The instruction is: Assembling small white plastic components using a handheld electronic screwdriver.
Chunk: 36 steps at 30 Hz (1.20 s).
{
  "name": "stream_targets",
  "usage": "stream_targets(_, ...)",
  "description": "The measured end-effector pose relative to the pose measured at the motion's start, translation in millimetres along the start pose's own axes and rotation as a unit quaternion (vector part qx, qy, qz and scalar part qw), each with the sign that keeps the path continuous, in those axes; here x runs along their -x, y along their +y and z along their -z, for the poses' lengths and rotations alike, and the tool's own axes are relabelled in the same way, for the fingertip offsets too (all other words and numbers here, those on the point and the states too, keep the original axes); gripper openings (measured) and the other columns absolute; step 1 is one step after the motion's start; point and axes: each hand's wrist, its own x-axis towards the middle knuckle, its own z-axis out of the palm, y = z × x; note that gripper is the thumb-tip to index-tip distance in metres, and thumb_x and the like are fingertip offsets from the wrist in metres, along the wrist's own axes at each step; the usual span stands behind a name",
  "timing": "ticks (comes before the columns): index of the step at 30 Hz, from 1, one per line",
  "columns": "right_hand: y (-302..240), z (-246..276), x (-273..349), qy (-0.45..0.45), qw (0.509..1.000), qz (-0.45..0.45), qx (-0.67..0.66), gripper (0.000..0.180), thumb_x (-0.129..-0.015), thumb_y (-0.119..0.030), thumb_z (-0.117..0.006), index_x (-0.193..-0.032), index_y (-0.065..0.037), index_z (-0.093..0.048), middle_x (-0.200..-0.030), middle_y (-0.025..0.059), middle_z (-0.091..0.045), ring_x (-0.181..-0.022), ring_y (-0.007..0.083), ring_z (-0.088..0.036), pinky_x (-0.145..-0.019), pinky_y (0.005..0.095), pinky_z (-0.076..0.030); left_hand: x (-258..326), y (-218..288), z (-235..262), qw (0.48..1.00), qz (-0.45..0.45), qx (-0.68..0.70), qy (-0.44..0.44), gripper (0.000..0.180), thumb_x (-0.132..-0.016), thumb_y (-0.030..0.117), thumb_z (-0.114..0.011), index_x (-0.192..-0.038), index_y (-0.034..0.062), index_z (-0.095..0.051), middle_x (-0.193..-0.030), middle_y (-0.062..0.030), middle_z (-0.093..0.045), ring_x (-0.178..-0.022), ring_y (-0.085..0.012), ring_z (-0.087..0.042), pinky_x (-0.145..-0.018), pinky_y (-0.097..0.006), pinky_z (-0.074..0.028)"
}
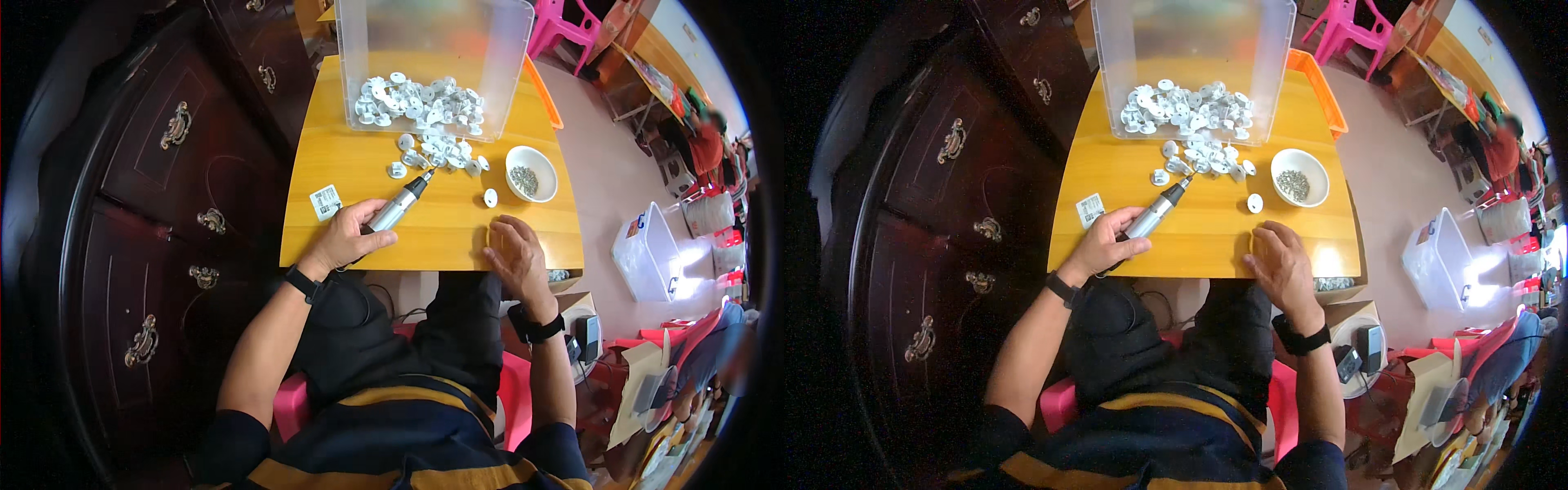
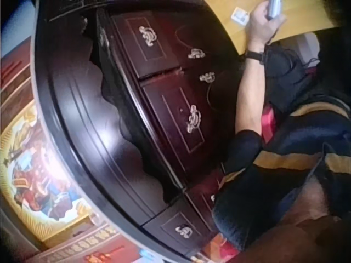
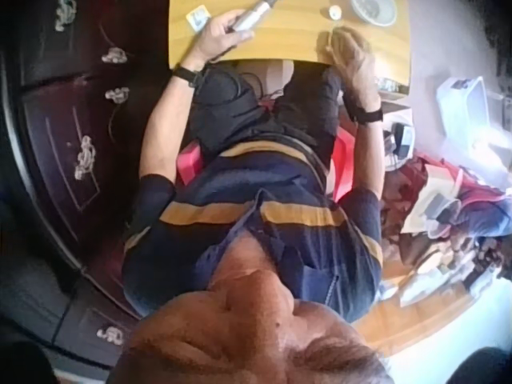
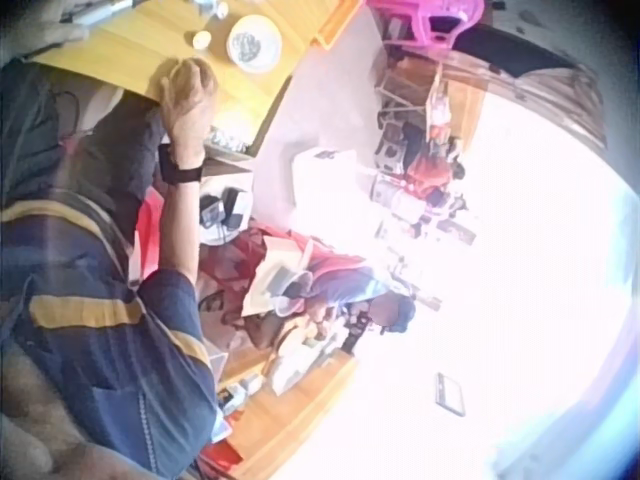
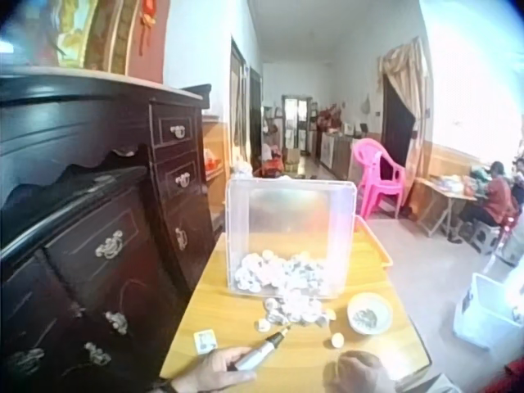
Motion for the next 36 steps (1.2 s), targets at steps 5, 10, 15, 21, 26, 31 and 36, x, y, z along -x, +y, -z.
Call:
stream_targets(5,6,-32,9,0.074,0.995,0.023,0.055,0.026,-0.087,-0.018,-0.067,-0.109,-0.005,-0.063,-0.12,0.0164,-0.058,-0.113,0.0373,-0.055,-0.097,0.0467,-0.044,21,-3,-14,0.999,-0.023,0.011,0.042,0.058,-0.082,0.024,-0.079,-0.128,-0.0057,-0.058,-0.103,-0.0029,-0.064,-0.089,-0.0099,-0.059,-0.082,-0.026,-0.05)
stream_targets(10,7,-41,8,0.104,0.989,0.01,0.109,0.022,-0.089,-0.018,-0.061,-0.109,-0.008,-0.061,-0.117,0.0149,-0.057,-0.112,0.0358,-0.054,-0.097,0.0455,-0.042,26,-13,-23,0.993,-0.107,-0.015,0.057,0.061,-0.082,0.024,-0.08,-0.129,-0.0071,-0.056,-0.104,-0.0045,-0.065,-0.088,-0.01,-0.06,-0.081,-0.025,-0.05)
stream_targets(15,5,-42,4,0.087,0.989,-0.016,0.121,0.023,-0.089,-0.016,-0.058,-0.11,-0.008,-0.06,-0.116,0.0138,-0.057,-0.112,0.0351,-0.053,-0.097,0.0452,-0.041,24,-19,-25,0.991,-0.089,0.027,0.093,0.062,-0.084,0.022,-0.079,-0.131,-0.0086,-0.052,-0.104,-0.0059,-0.065,-0.089,-0.009,-0.059,-0.081,-0.025,-0.05)
stream_targets(21,17,-46,-9,0.085,0.989,-0.005,0.123,0.023,-0.09,-0.017,-0.058,-0.11,-0.008,-0.06,-0.115,0.0131,-0.057,-0.111,0.0344,-0.054,-0.096,0.0452,-0.041,11,-25,-26,0.982,-0.147,0.011,0.118,0.06,-0.085,0.02,-0.078,-0.13,-0.009,-0.051,-0.103,-0.0074,-0.064,-0.089,-0.0098,-0.06,-0.079,-0.024,-0.05)
stream_targets(26,33,-55,-7,0.091,0.987,0.014,0.135,0.022,-0.091,-0.017,-0.057,-0.11,-0.008,-0.06,-0.115,0.0134,-0.057,-0.11,0.0348,-0.053,-0.096,0.0449,-0.041,5,-42,-30,0.983,-0.135,0.024,0.12,0.059,-0.083,0.021,-0.078,-0.129,-0.0069,-0.053,-0.099,-0.0057,-0.064,-0.086,-0.0105,-0.061,-0.077,-0.024,-0.05)
stream_targets(31,46,-62,-9,0.099,0.985,0.029,0.136,0.021,-0.092,-0.019,-0.056,-0.11,-0.009,-0.06,-0.116,0.0125,-0.057,-0.11,0.0343,-0.054,-0.095,0.0454,-0.042,-1,-58,-34,0.975,-0.185,0.014,0.12,0.058,-0.083,0.022,-0.079,-0.128,-0.007,-0.055,-0.098,-0.0067,-0.065,-0.083,-0.0108,-0.061,-0.075,-0.025,-0.051)
stream_targets(36,45,-71,-9,0.106,0.982,0.027,0.156,0.021,-0.093,-0.02,-0.055,-0.11,-0.01,-0.06,-0.116,0.0119,-0.058,-0.11,0.034,-0.054,-0.094,0.0452,-0.042,-6,-64,-29,0.978,-0.177,0.027,0.107,0.057,-0.084,0.02,-0.078,-0.128,-0.0079,-0.053,-0.104,-0.0073,-0.064,-0.091,-0.01,-0.06,-0.081,-0.025,-0.05)
